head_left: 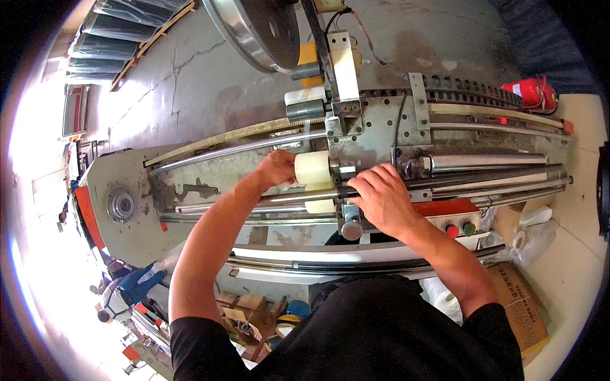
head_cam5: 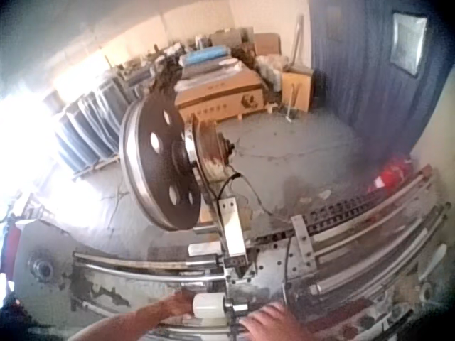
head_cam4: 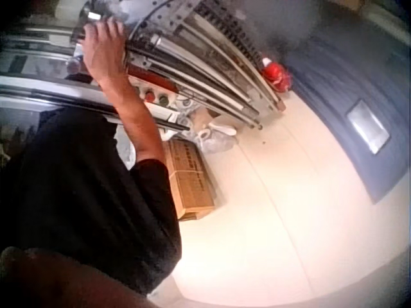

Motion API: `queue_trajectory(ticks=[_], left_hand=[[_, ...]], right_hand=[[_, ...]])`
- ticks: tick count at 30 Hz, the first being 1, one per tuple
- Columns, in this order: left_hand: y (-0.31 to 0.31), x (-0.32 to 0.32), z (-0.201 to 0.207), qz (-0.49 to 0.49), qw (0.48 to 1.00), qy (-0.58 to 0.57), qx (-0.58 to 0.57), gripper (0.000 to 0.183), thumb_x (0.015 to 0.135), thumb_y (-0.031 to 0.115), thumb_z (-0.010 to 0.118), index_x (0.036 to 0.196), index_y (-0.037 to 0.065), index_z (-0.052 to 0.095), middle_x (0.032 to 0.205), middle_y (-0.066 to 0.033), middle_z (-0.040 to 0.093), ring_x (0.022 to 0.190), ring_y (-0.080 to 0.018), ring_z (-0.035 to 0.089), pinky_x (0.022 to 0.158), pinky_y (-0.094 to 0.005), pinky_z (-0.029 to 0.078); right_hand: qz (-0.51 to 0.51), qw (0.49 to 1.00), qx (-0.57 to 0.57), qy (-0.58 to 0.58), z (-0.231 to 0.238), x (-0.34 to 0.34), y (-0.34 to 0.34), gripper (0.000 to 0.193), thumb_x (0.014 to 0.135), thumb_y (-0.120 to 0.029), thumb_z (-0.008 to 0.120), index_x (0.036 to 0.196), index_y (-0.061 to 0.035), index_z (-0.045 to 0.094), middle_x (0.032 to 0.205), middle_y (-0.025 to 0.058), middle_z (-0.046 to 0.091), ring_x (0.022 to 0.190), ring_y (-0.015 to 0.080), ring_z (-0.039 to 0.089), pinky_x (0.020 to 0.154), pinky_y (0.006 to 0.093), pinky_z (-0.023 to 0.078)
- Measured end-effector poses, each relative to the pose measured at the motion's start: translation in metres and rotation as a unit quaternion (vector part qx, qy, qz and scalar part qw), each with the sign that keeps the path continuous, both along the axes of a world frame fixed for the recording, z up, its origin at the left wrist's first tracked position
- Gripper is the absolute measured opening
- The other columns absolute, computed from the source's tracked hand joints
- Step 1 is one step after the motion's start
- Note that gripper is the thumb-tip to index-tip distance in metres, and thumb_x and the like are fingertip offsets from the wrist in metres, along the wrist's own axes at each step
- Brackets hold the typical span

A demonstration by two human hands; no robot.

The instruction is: The person sets up and operates a material slitting machine by loading a roll of white tape, threading the material through rollers, and securing a metal rod into the chuck. The person then pulls material along the rod, secures it, and collects finished sections of rod.

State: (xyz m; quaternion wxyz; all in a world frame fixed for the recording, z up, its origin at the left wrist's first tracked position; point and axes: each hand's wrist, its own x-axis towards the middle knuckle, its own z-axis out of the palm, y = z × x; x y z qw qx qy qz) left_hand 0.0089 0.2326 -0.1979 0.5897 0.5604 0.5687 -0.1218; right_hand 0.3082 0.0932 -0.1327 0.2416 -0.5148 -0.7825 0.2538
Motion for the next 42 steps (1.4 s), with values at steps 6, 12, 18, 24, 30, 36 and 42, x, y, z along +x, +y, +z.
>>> queue_trajectory(ticks=[6, 12, 18, 24, 30, 36, 42], left_hand=[[-0.022, 0.006, 0.016, 0.027, 0.994, -0.032, -0.1, 0.021, 0.09, 0.018, 0.081, 0.104, 0.002, 0.08, 0.088, -0.008, 0.078, 0.077, -0.0135, 0.072, 0.07, -0.0294, 0.061], [-0.035, -0.013, 0.044, 0.079, 0.98, -0.065, -0.171, 0.028, 0.097, 0.024, 0.082, 0.112, 0.002, 0.073, 0.092, -0.0095, 0.076, 0.082, -0.0153, 0.071, 0.072, -0.0316, 0.059], [-0.049, 0.001, 0.106, 0.179, 0.977, -0.1, -0.059, 0.037, 0.099, 0.019, 0.08, 0.111, 0.002, 0.049, 0.088, -0.0132, 0.072, 0.079, -0.0171, 0.068, 0.068, -0.0319, 0.056], [-0.095, 0.027, 0.126, 0.29, 0.937, -0.191, -0.051, 0.042, 0.097, 0.005, 0.079, 0.121, 0.006, 0.044, 0.095, -0.0135, 0.076, 0.085, -0.0186, 0.072, 0.074, -0.0319, 0.058], [-0.159, 0.057, 0.111, 0.292, 0.942, -0.095, 0.137, 0.05, 0.097, 0.007, 0.078, 0.139, 0.008, 0.051, 0.09, -0.0115, 0.079, 0.083, -0.0156, 0.075, 0.075, -0.0326, 0.059], [-0.163, 0.058, 0.106, 0.049, 0.903, 0.067, 0.421, 0.039, 0.099, 0.021, 0.075, 0.136, 0.012, 0.066, 0.083, -0.0108, 0.078, 0.069, -0.026, 0.076, 0.062, -0.04, 0.059], [-0.148, 0.042, 0.109, -0.127, 0.836, 0.096, 0.526, 0.031, 0.096, 0.027, 0.077, 0.124, 0.013, 0.072, 0.082, -0.0072, 0.077, 0.066, -0.0266, 0.074, 0.058, -0.0401, 0.058]], right_hand=[[0.008, 1.0, 0.009, 0.012, 0.015, 0.003, -0.013, 0.038, 0.082, -0.024, 0.085, 0.113, -0.0064, 0.072, 0.109, 0.0065, 0.07, 0.107, 0.0281, 0.063, 0.102, 0.045, 0.046], [0.019, 1.0, -0.009, -0.001, 0.011, 0.002, -0.022, 0.037, 0.084, -0.026, 0.083, 0.114, -0.0064, 0.072, 0.11, 0.0061, 0.07, 0.109, 0.0275, 0.063, 0.104, 0.0446, 0.045], [0.005, 1.0, 0.001, 0.014, 0.007, -0.001, -0.024, 0.039, 0.079, -0.021, 0.087, 0.112, -0.0072, 0.072, 0.109, 0.0069, 0.069, 0.105, 0.0296, 0.063, 0.101, 0.0461, 0.046], [-0.006, 1.0, -0.005, 0.002, 0.003, -0.004, -0.019, 0.038, 0.078, -0.02, 0.087, 0.111, -0.007, 0.073, 0.109, 0.0074, 0.07, 0.106, 0.0301, 0.063, 0.099, 0.0453, 0.046], [-0.018, 1.0, -0.005, 0.014, 0.011, -0.004, -0.009, 0.036, 0.078, -0.016, 0.086, 0.111, -0.0061, 0.074, 0.107, 0.0088, 0.071, 0.105, 0.0317, 0.064, 0.097, 0.0451, 0.047], [-0.029, 0.999, 0.0, 0.019, 0.017, -0.006, -0.008, 0.035, 0.078, -0.015, 0.086, 0.11, -0.0064, 0.074, 0.107, 0.0094, 0.071, 0.105, 0.0321, 0.064, 0.097, 0.045, 0.047], [-0.021, 1.0, -0.009, 0.018, 0.019, -0.005, -0.008, 0.035, 0.079, -0.017, 0.086, 0.11, -0.0069, 0.074, 0.107, 0.0095, 0.071, 0.105, 0.0323, 0.063, 0.097, 0.0449, 0.047]])
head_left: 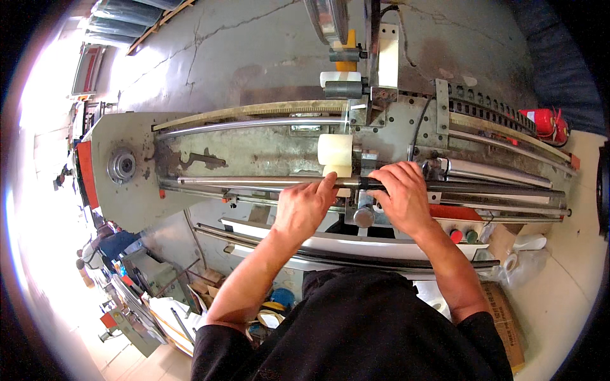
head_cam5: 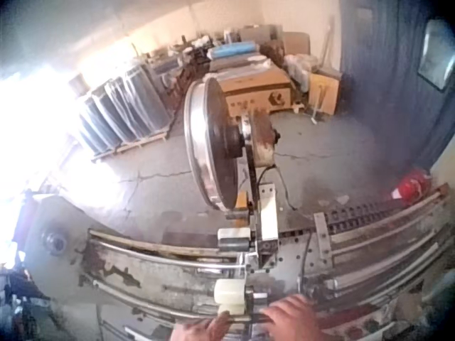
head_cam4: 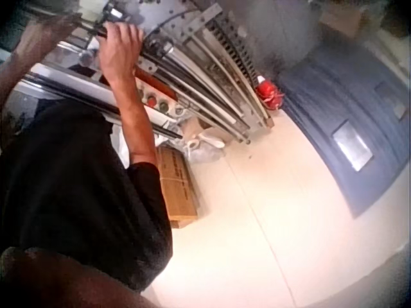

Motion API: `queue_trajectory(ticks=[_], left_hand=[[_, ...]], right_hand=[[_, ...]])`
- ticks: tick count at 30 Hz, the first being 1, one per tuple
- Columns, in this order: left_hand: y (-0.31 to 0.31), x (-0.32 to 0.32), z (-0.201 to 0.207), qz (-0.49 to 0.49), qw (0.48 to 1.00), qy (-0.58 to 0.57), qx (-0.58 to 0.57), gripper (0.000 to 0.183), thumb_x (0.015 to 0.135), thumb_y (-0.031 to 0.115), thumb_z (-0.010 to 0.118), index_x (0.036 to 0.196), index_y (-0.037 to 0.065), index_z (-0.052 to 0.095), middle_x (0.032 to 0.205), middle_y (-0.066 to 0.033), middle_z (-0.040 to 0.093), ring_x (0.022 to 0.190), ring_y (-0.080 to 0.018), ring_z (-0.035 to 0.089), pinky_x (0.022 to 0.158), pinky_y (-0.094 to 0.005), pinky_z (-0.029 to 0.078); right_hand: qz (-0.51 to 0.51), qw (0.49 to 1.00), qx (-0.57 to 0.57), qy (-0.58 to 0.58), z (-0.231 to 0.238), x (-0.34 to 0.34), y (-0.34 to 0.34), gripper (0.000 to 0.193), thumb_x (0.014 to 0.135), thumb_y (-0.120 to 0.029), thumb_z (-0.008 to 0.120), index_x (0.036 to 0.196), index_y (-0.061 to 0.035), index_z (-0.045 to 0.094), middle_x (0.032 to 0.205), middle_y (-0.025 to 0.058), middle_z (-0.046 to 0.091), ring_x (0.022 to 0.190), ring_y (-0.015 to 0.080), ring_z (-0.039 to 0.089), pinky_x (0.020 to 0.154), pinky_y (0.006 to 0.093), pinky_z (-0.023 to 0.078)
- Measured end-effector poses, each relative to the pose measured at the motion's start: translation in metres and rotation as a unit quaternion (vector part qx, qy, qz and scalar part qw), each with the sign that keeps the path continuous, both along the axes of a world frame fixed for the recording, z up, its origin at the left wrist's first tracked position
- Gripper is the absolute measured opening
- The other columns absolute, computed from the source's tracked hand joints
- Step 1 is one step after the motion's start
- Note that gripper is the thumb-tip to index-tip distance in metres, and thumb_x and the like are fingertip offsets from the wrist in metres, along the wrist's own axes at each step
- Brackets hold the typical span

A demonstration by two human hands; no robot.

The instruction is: The person sets up and operates a material slitting machine by loading a roll of white tape, threading the material through rollers, and securing a metal rod into the chuck. The person then pulls material along the rod, secures it, and collects finished sections of rod.

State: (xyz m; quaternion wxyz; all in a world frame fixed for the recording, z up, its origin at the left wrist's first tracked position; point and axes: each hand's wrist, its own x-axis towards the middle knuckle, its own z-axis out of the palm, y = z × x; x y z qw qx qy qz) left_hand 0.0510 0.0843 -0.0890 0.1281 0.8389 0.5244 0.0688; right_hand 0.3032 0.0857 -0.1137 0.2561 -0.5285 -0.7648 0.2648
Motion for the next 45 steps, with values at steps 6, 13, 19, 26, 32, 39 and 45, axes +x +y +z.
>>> queue_trajectory(ticks=[6, 13, 19, 26, 32, 39, 45], left_hand=[[0.049, -0.002, 0.023, -0.142, 0.99, -0.003, 0.019, 0.04, 0.084, 0.027, 0.086, 0.117, 0.011, 0.068, 0.087, -0.0055, 0.066, 0.096, -0.0288, 0.073, 0.073, -0.0429, 0.06], [0.08, -0.001, 0.024, -0.019, 0.941, -0.039, -0.335, 0.071, 0.082, 0.022, 0.086, 0.129, 0.002, 0.036, 0.075, -0.0168, 0.072, 0.077, -0.0406, 0.074, 0.074, -0.049, 0.059], [0.09, 0.003, 0.037, -0.021, 0.877, -0.077, -0.473, 0.07, 0.088, 0.012, 0.083, 0.14, 0.008, 0.036, 0.084, -0.0167, 0.074, 0.082, -0.0331, 0.069, 0.073, -0.0437, 0.052], [0.071, -0.008, 0.03, 0.005, 0.884, -0.174, -0.434, 0.084, 0.088, 0.002, 0.083, 0.152, 0.008, 0.029, 0.088, -0.0131, 0.074, 0.078, -0.0248, 0.069, 0.072, -0.0389, 0.053], [0.054, -0.003, 0.035, -0.066, 0.941, -0.126, -0.308, 0.078, 0.086, -0.003, 0.075, 0.145, -0.001, 0.026, 0.093, -0.022, 0.071, 0.09, -0.0458, 0.072, 0.077, -0.0505, 0.056], [0.031, 0.007, 0.017, -0.07, 0.99, -0.08, -0.096, 0.065, 0.083, 0.002, 0.075, 0.14, -0.002, 0.044, 0.094, -0.0155, 0.07, 0.089, -0.0384, 0.07, 0.079, -0.0466, 0.055], [0.026, 0.004, 0.002, -0.097, 0.994, -0.049, -0.005, 0.088, 0.082, 0.011, 0.079, 0.159, 0.001, 0.038, 0.1, -0.012, 0.062, 0.086, -0.031, 0.064, 0.081, -0.0426, 0.052]], right_hand=[[-0.005, 0.999, 0.032, 0.003, 0.0, 0.004, -0.004, 0.037, 0.077, -0.019, 0.087, 0.11, -0.0065, 0.074, 0.106, 0.0085, 0.072, 0.103, 0.0316, 0.064, 0.096, 0.0449, 0.047], [-0.011, 0.998, 0.065, 0.001, 0.004, 0.005, -0.005, 0.039, 0.076, -0.021, 0.088, 0.109, -0.0071, 0.074, 0.109, 0.0066, 0.071, 0.103, 0.0287, 0.064, 0.098, 0.0453, 0.046], [-0.023, 0.997, 0.08, 0.007, -0.001, 0.003, -0.009, 0.043, 0.07, -0.017, 0.09, 0.109, -0.0081, 0.074, 0.107, 0.0053, 0.069, 0.102, 0.0277, 0.064, 0.097, 0.0452, 0.048], [-0.032, 0.995, 0.096, -0.008, -0.005, -0.003, -0.015, 0.046, 0.068, -0.011, 0.088, 0.11, -0.0091, 0.07, 0.107, 0.0076, 0.065, 0.103, 0.0304, 0.063, 0.097, 0.049, 0.047], [-0.026, 0.999, 0.022, -0.031, 0.021, -0.011, -0.01, 0.048, 0.074, -0.019, 0.088, 0.115, -0.0064, 0.067, 0.109, 0.0094, 0.065, 0.105, 0.034, 0.062, 0.101, 0.0519, 0.045], [0.092, 0.987, -0.129, -0.038, 0.033, -0.032, 0.019, 0.037, 0.098, -0.04, 0.07, 0.1, -0.0026, 0.07, 0.097, 0.0174, 0.074, 0.099, 0.0373, 0.07, 0.096, 0.0478, 0.049], [0.116, 0.971, -0.206, -0.033, 0.009, -0.044, 0.028, 0.037, 0.095, -0.038, 0.071, 0.087, -0.0018, 0.072, 0.084, 0.0208, 0.074, 0.088, 0.0413, 0.072, 0.089, 0.0494, 0.051]])
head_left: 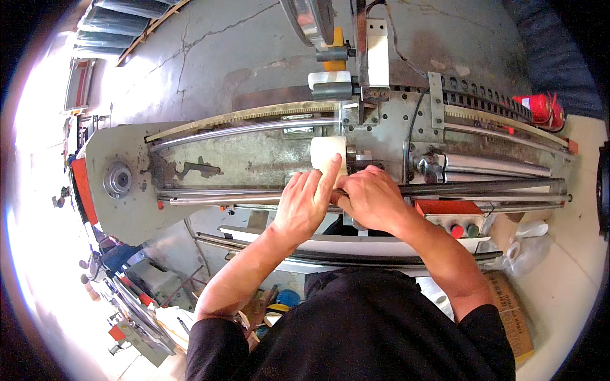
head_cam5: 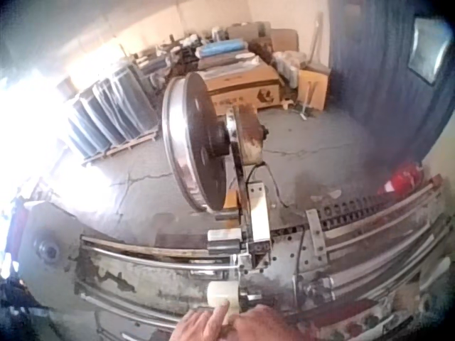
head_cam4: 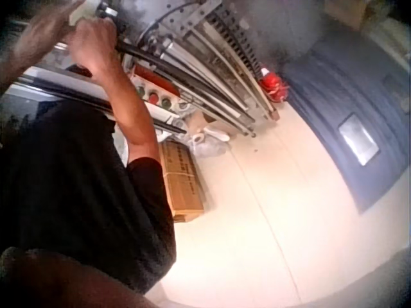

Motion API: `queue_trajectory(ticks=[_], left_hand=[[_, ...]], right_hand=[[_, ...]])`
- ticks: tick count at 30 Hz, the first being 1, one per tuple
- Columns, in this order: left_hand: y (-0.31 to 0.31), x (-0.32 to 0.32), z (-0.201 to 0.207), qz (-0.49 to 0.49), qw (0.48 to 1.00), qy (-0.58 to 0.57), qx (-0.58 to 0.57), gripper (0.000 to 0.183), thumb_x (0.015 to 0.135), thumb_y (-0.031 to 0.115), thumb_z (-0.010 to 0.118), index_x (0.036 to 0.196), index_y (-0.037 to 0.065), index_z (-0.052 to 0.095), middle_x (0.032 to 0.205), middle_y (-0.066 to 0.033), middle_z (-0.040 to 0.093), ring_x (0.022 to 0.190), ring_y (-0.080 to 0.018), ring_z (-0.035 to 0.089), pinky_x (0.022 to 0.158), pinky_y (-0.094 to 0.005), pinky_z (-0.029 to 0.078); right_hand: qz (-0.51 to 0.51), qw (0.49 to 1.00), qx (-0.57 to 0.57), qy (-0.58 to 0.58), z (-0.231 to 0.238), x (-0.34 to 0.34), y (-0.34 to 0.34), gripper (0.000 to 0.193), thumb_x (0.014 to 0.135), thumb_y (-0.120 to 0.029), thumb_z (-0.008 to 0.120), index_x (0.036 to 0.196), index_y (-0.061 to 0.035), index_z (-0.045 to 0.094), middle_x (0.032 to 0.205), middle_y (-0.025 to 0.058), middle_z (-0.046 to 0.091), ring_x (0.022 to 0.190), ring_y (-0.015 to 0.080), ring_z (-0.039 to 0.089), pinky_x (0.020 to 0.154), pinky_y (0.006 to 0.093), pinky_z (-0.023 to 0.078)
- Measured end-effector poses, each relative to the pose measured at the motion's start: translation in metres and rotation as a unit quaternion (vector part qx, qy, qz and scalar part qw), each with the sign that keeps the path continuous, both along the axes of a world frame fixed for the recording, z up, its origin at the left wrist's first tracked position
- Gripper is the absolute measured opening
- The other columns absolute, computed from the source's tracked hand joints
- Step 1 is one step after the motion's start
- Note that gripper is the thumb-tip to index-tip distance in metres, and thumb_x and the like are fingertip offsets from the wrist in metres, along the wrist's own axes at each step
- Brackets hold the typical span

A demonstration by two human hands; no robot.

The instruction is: The person sets up and operates a material slitting machine by loading a roll of white tape, threading the material through rollers, and securing a metal rod into the chuck. The person then pulls material along the rod, secures it, and collects finished sections of rod.

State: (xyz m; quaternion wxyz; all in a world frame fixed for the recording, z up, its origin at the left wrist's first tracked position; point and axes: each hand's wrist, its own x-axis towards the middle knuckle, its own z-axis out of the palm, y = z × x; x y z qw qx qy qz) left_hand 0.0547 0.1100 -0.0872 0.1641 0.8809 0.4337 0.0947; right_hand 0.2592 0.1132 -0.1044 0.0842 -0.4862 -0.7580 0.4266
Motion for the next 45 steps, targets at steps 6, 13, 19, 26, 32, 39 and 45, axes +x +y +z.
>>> queue_trajectory(ticks=[6, 13, 19, 26, 32, 39, 45], left_hand=[[0.033, -0.058, 0.016, 0.08, 0.951, 0.102, -0.281, 0.063, 0.098, 0.048, 0.073, 0.138, 0.001, 0.06, 0.102, -0.0206, 0.073, 0.093, -0.0396, 0.073, 0.082, -0.0489, 0.058], [0.068, -0.077, 0.002, -0.003, 0.921, 0.079, -0.381, 0.042, 0.109, 0.045, 0.058, 0.111, 0.005, 0.07, 0.097, -0.0184, 0.075, 0.095, -0.0413, 0.072, 0.083, -0.0497, 0.055], [0.05, -0.065, -0.012, 0.022, 0.99, 0.055, -0.131, 0.027, 0.09, 0.02, 0.08, 0.102, 0.007, 0.06, 0.096, -0.013, 0.067, 0.095, -0.039, 0.066, 0.084, -0.0494, 0.05], [0.035, -0.05, -0.029, 0.061, 0.993, 0.099, -0.008, 0.057, 0.072, 0.005, 0.081, 0.125, 0.008, 0.057, 0.114, -0.0141, 0.06, 0.109, -0.0347, 0.06, 0.096, -0.0492, 0.048], [0.013, 0.0, 0.0, -0.026, 0.998, 0.035, -0.049, 0.103, 0.079, 0.03, 0.081, 0.161, -0.007, 0.031, 0.165, -0.0309, 0.035, 0.157, -0.0434, 0.031, 0.132, -0.0506, 0.024], [-0.019, 0.015, -0.061, 0.027, 0.988, 0.149, 0.026, 0.104, 0.076, 0.028, 0.086, 0.162, -0.002, 0.036, 0.173, -0.0227, 0.03, 0.162, -0.0345, 0.028, 0.132, -0.0493, 0.022], [-0.023, 0.019, -0.066, 0.037, 0.993, 0.105, 0.034, 0.095, 0.077, 0.013, 0.074, 0.162, -0.004, 0.035, 0.172, -0.0241, 0.03, 0.161, -0.037, 0.028, 0.132, -0.0518, 0.023]], right_hand=[[-0.114, 0.978, 0.172, 0.027, -0.011, -0.014, -0.019, 0.036, 0.089, -0.037, 0.08, 0.097, -0.0039, 0.069, 0.088, 0.0139, 0.072, 0.092, 0.0361, 0.067, 0.093, 0.0478, 0.047], [-0.131, 0.97, 0.202, -0.007, -0.022, -0.008, -0.027, 0.051, 0.092, -0.034, 0.078, 0.13, -0.0023, 0.064, 0.116, 0.0172, 0.073, 0.113, 0.0353, 0.067, 0.114, 0.0509, 0.042], [-0.094, 0.965, 0.219, -0.113, -0.017, 0.08, -0.018, 0.049, 0.103, -0.024, 0.066, 0.144, 0.0012, 0.058, 0.129, 0.0208, 0.068, 0.124, 0.0351, 0.064, 0.123, 0.0525, 0.033], [-0.045, 0.982, 0.17, -0.065, -0.025, 0.11, -0.013, 0.035, 0.093, -0.022, 0.076, 0.122, -0.0028, 0.07, 0.111, 0.015, 0.074, 0.111, 0.0339, 0.067, 0.112, 0.0489, 0.039], [-0.126, 0.924, 0.348, -0.098, -0.056, 0.09, -0.03, 0.026, 0.083, -0.011, 0.073, 0.108, -0.01, 0.069, 0.096, 0.0087, 0.06, 0.101, 0.0317, 0.06, 0.101, 0.0504, 0.042], [-0.162, 0.911, 0.376, 0.047, -0.017, 0.04, -0.062, 0.05, 0.087, -0.012, 0.077, 0.136, -0.0086, 0.063, 0.098, 0.0094, 0.062, 0.095, 0.0324, 0.062, 0.085, 0.0523, 0.048], [0.003, 0.962, 0.248, 0.118, -0.071, 0.008, -0.091, 0.016, 0.087, -0.021, 0.07, 0.079, -0.0073, 0.072, 0.088, 0.0093, 0.07, 0.099, 0.0282, 0.069, 0.107, 0.0455, 0.052]])
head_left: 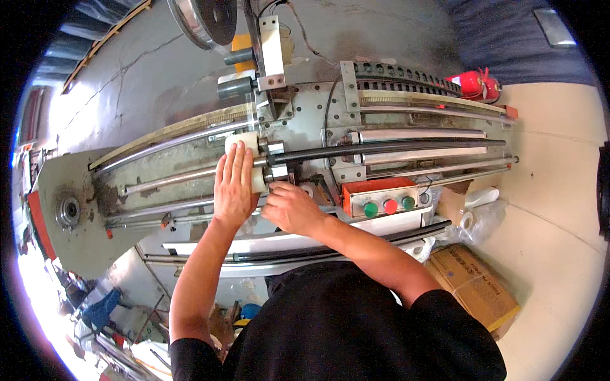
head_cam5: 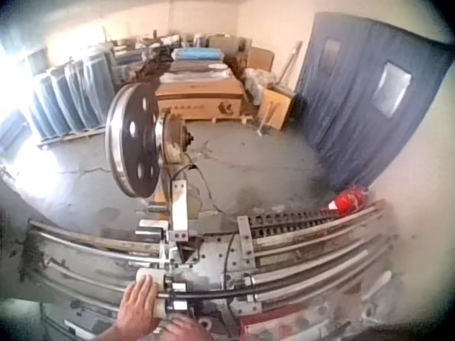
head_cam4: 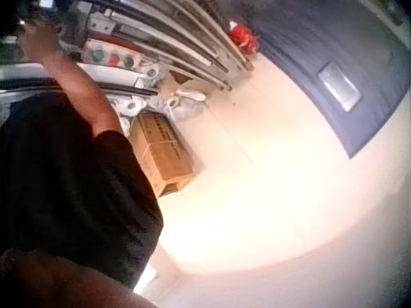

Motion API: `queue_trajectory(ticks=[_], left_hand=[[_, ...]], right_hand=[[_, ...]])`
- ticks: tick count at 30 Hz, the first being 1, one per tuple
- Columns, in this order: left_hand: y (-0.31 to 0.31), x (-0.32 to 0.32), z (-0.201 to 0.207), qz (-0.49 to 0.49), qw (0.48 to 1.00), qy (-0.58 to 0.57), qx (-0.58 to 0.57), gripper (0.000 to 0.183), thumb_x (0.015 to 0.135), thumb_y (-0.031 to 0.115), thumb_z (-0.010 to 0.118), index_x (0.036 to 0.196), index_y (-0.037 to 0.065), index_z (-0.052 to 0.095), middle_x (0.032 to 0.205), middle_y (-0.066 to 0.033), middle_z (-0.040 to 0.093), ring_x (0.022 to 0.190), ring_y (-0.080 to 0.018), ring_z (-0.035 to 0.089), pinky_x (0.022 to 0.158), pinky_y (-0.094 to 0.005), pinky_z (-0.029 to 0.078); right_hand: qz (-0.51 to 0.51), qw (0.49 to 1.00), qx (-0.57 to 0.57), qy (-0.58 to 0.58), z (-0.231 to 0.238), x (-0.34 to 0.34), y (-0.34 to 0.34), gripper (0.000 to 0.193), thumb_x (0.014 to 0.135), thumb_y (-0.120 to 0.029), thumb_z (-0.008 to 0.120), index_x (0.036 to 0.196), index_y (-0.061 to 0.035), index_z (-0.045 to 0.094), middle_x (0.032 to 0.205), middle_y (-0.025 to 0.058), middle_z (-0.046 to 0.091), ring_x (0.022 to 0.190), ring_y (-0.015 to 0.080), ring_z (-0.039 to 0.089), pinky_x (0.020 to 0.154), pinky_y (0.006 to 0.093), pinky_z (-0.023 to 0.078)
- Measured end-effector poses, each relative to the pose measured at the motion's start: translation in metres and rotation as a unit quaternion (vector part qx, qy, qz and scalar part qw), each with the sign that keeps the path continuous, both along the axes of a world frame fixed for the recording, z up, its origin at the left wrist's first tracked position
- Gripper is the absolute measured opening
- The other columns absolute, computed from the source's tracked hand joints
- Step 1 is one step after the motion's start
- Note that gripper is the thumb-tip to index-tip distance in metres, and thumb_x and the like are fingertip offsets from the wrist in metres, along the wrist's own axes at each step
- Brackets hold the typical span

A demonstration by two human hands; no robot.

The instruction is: The person sets up and operates a material slitting machine by loading a roll of white tape, threading the material through rollers, and securing a metal rod into the chuck. The person then pulls material along the rod, secures it, and collects finished sections of rod.

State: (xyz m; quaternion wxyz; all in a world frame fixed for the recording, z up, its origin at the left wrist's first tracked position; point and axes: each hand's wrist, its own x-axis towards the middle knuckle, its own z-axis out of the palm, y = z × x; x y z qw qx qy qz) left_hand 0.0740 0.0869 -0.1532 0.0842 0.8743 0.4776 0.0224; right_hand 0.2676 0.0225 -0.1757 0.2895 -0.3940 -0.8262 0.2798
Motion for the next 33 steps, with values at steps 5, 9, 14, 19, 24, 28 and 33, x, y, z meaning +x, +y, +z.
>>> queue_trajectory(ticks=[5, 9, 14, 19, 24, 28, 33], left_hand=[[0.002, 0.008, 0.004, -0.01, 0.999, 0.006, 0.04, 0.099, 0.07, 0.013, 0.076, 0.159, -0.007, 0.037, 0.17, -0.026, 0.033, 0.16, -0.0397, 0.029, 0.131, -0.0526, 0.025], [-0.004, 0.005, 0.003, 0.01, 0.999, 0.0, 0.043, 0.098, 0.071, 0.015, 0.075, 0.158, -0.008, 0.037, 0.169, -0.0284, 0.034, 0.159, -0.0428, 0.031, 0.13, -0.0551, 0.025], [-0.006, 0.006, -0.005, 0.012, 0.999, 0.012, 0.046, 0.103, 0.071, 0.015, 0.079, 0.161, -0.006, 0.033, 0.171, -0.0263, 0.031, 0.161, -0.0409, 0.028, 0.131, -0.0534, 0.023], [-0.008, 0.016, -0.001, 0.015, 1.0, 0.007, 0.025, 0.106, 0.069, 0.014, 0.081, 0.161, -0.005, 0.033, 0.172, -0.025, 0.03, 0.161, -0.0384, 0.027, 0.132, -0.051, 0.022], [-0.006, 0.017, 0.004, -0.007, 1.0, -0.003, 0.029, 0.108, 0.069, 0.019, 0.085, 0.161, -0.004, 0.033, 0.172, -0.0248, 0.028, 0.162, -0.0371, 0.027, 0.132, -0.0504, 0.024], [-0.011, 0.015, 0.011, 0.002, 1.0, 0.007, 0.014, 0.111, 0.071, 0.024, 0.089, 0.162, -0.004, 0.032, 0.172, -0.0243, 0.028, 0.162, -0.0364, 0.027, 0.132, -0.0499, 0.023], [-0.009, 0.015, 0.012, -0.011, 0.999, -0.027, 0.019, 0.112, 0.071, 0.021, 0.091, 0.163, -0.002, 0.031, 0.173, -0.024, 0.027, 0.162, -0.0384, 0.025, 0.133, -0.0509, 0.021]], right_hand=[[0.012, 0.999, 0.042, -0.005, -0.009, 0.001, 0.002, 0.013, 0.084, -0.018, 0.066, 0.075, -0.0098, 0.07, 0.086, 0.0063, 0.07, 0.092, 0.0264, 0.071, 0.096, 0.0415, 0.058], [0.015, 0.997, 0.065, -0.038, -0.013, -0.006, -0.002, 0.01, 0.085, -0.017, 0.067, 0.08, -0.0121, 0.075, 0.09, 0.0051, 0.073, 0.096, 0.0237, 0.072, 0.091, 0.0392, 0.058], [0.019, 0.998, 0.041, -0.041, -0.011, 0.001, -0.003, 0.009, 0.084, -0.017, 0.067, 0.08, -0.0128, 0.074, 0.09, 0.0048, 0.072, 0.096, 0.0234, 0.071, 0.091, 0.0393, 0.058], [0.04, 0.996, 0.006, -0.079, -0.005, 0.01, -0.009, 0.009, 0.085, -0.02, 0.07, 0.085, -0.0119, 0.075, 0.096, 0.0052, 0.072, 0.103, 0.0251, 0.07, 0.101, 0.0399, 0.055], [-0.052, 0.998, -0.013, 0.016, 0.051, 0.066, -0.038, 0.049, 0.088, -0.027, 0.082, 0.133, -0.0107, 0.071, 0.139, 0.01, 0.068, 0.137, 0.0297, 0.059, 0.126, 0.0506, 0.037], [-0.315, 0.947, 0.055, -0.039, 0.076, 0.162, -0.116, 0.05, 0.091, -0.008, 0.073, 0.139, -0.0001, 0.064, 0.146, 0.0199, 0.063, 0.136, 0.0397, 0.059, 0.119, 0.054, 0.04], [-0.475, 0.831, 0.027, -0.29, 0.044, 0.216, -0.183, 0.06, 0.093, -0.011, 0.063, 0.152, 0.0003, 0.055, 0.159, 0.0192, 0.055, 0.155, 0.0368, 0.041, 0.131, 0.0599, 0.016]])
